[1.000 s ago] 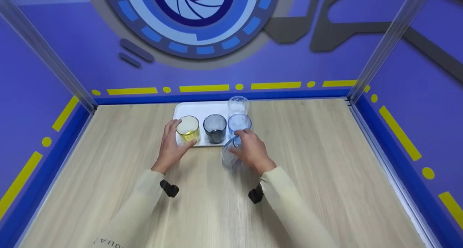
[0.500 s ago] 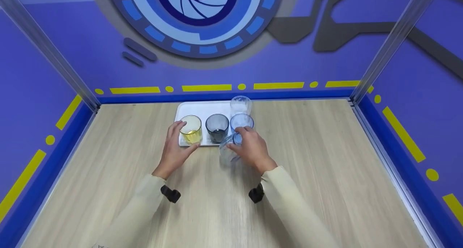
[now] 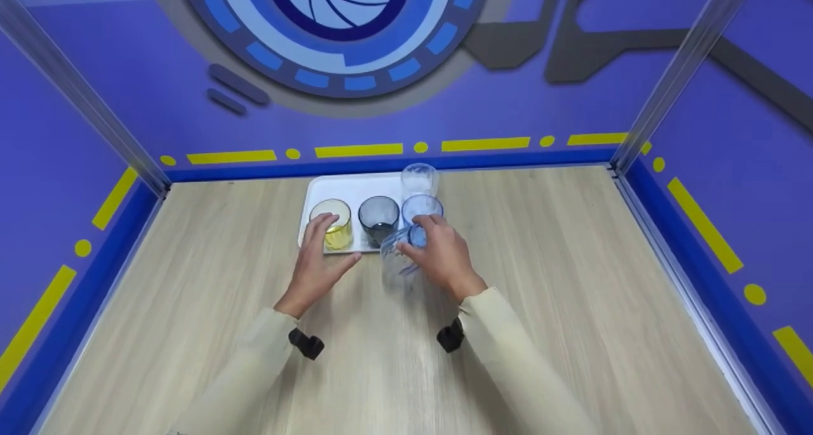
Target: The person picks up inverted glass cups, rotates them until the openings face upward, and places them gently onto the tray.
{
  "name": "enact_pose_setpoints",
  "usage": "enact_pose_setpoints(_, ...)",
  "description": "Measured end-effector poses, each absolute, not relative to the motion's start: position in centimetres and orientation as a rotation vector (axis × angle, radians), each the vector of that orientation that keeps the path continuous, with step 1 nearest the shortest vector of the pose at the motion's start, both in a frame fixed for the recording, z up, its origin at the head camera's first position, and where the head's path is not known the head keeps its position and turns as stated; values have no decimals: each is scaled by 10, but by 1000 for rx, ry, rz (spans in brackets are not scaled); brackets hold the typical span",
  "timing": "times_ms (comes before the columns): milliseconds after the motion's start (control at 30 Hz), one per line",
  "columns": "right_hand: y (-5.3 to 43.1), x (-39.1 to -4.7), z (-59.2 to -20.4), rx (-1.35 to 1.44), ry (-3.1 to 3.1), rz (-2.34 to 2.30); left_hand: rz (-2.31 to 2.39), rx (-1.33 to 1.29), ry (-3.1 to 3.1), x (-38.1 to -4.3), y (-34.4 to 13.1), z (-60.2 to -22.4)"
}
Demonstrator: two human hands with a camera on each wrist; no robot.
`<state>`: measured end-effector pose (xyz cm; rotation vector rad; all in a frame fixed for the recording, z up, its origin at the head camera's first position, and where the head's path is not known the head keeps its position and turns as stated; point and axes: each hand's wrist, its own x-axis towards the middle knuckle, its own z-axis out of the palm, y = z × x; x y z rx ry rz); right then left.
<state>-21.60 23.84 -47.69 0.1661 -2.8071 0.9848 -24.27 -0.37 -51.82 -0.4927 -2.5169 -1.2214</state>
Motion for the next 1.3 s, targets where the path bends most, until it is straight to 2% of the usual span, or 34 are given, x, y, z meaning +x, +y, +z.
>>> enact_pose_setpoints(300,236,-213,-474,145,-2734,987,-1212,-581,-2480,-242,4,-520)
enact_pose_setpoints(1300,226,-220,-467,159,-2694,1199,-1265,-637,-2577,-231,5,-520)
